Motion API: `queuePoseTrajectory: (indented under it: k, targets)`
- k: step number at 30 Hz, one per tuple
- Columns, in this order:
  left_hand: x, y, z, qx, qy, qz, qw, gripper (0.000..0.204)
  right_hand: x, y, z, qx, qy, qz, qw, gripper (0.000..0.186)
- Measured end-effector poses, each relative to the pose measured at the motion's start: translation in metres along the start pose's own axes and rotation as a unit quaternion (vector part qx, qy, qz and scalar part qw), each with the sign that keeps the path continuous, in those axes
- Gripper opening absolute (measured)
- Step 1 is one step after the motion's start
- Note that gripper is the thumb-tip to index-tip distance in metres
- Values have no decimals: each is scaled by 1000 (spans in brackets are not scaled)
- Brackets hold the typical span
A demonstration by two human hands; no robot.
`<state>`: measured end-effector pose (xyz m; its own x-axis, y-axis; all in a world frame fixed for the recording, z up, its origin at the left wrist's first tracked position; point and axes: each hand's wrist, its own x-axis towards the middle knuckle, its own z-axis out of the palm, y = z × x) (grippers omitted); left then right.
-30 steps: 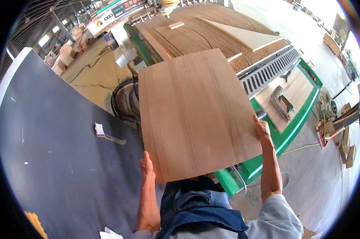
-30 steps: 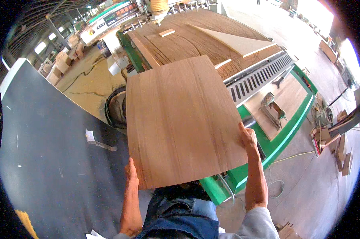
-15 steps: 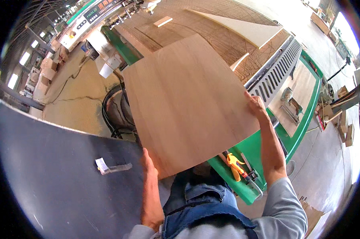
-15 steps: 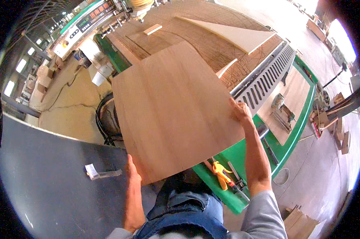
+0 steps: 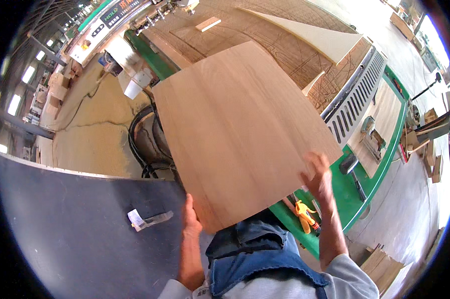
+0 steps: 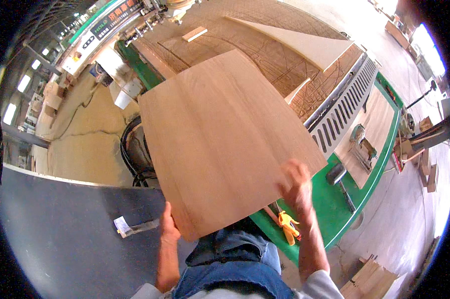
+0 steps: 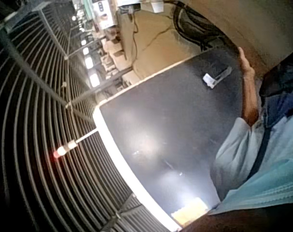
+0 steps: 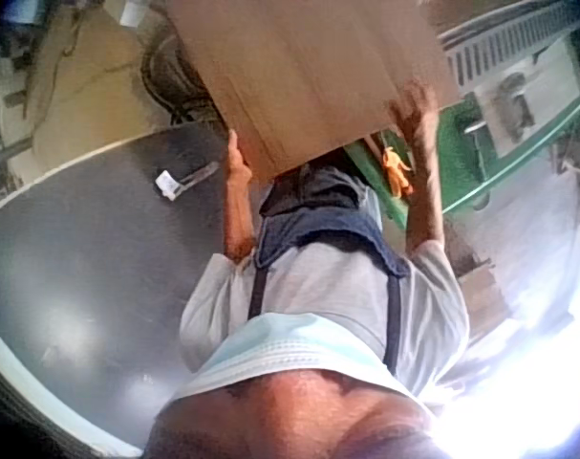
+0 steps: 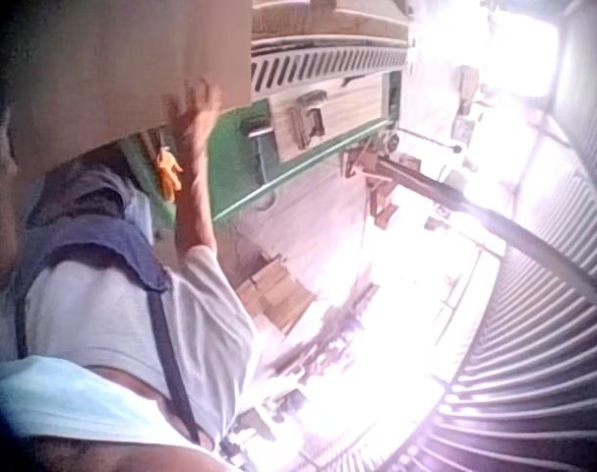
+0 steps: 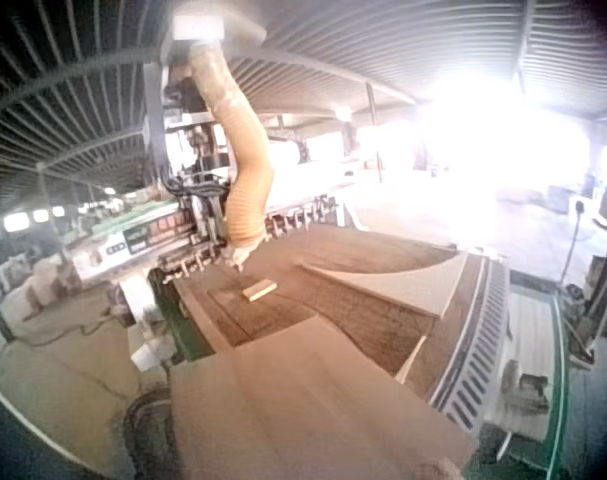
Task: The person walks through a workshop and uses a handheld air blower to clean a CNC machine table. They then pick up a large wooden board, place it on the machine, and adjust its position before interacting with the control panel.
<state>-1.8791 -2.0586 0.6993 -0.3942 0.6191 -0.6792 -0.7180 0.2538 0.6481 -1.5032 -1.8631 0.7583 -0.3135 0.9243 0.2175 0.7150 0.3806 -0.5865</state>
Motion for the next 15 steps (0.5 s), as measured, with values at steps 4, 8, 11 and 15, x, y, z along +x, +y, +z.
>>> queuePoseTrajectory:
  k: [4, 8, 11, 15]
  targets:
    - [-50, 44, 27, 105, 29, 118, 987, 65, -49, -46, -8, 44, -98, -151, 983, 73]
    - [-99, 96, 71, 89, -99, 220, 966, 72, -47, -53, -31, 25, -59, -153, 986, 85]
    - [-124, 134, 149, -6, -324, 283, 903, 70, -23, -67, -73, 17, 15, -119, 993, 86]
    - [-153, 150, 302, 57, -478, 355, 801, 67, 23, -69, -131, 170, 132, -81, 973, 70]
